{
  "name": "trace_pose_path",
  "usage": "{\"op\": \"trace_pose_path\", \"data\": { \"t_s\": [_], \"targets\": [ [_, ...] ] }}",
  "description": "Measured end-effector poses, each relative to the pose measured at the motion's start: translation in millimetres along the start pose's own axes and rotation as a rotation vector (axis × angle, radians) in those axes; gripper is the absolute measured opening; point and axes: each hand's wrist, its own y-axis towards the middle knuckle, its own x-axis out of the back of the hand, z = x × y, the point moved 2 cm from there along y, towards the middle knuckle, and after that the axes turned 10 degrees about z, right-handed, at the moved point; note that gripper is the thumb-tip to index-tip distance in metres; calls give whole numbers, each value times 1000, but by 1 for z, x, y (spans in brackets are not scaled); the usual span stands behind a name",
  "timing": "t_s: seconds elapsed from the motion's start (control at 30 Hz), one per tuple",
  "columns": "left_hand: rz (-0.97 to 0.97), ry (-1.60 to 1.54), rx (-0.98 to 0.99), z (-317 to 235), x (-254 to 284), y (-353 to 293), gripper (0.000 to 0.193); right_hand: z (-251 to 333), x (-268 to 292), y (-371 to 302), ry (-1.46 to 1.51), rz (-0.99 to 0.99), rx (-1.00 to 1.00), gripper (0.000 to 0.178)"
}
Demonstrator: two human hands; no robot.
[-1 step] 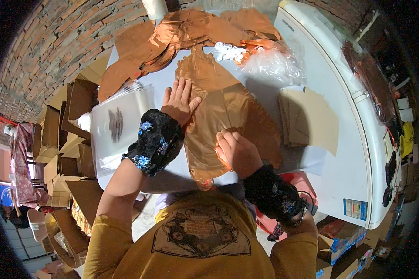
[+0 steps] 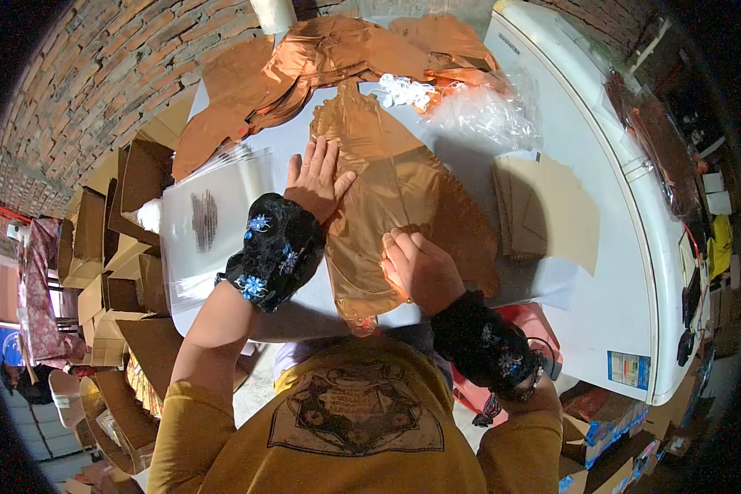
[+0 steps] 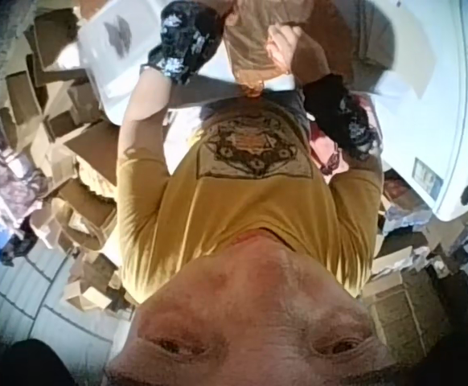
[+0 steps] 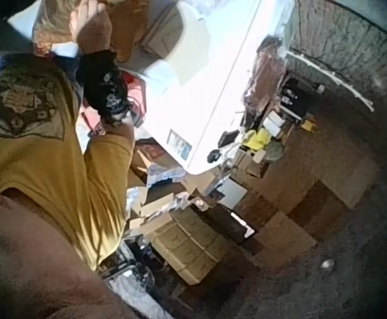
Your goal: The person folds a foil balloon by hand, places it onto a cardboard backing card, and inserts them into a plastic packaging sleeve.
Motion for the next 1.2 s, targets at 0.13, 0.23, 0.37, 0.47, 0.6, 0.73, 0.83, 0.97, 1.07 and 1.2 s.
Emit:
{"op": "trace_pose_path", "data": {
  "t_s": [0.13, 0.23, 0.37, 0.47, 0.6, 0.73, 0.83, 0.97, 1.07, 1.2],
  "targets": [
    [56, 64, 54, -2, 3, -3, 71, 0, -4, -2, 32, 6, -25, 42],
    [79, 61, 61, -1, 4, -1, 71, 0, -3, -1, 43, -1, -21, 42],
    [68, 129, 47, -4, 7, -3, 71, -1, -4, -1, 74, 11, -41, 41],
    [19, 150, 34, -4, 10, -3, 70, 0, -2, 1, 68, 2, -28, 41],
    [-79, 123, 11, -8, 22, -5, 70, 1, 1, 2, 71, -32, -5, 39],
    [-76, -147, -122, -26, 54, -19, 60, -3, -2, -3, 76, -49, -28, 38],
    [23, -137, -267, -48, 69, -59, 58, 0, -2, -1, 82, -38, -26, 37],
    [114, -166, -304, -65, 60, -79, 57, -1, -5, -3, 93, -25, -23, 37],
    [164, -105, -293, -64, 49, -83, 58, 0, -2, -2, 103, -8, -22, 37],
    [107, -93, -303, -64, 46, -83, 58, -2, -6, -3, 127, -65, -23, 37]
  ]
}}
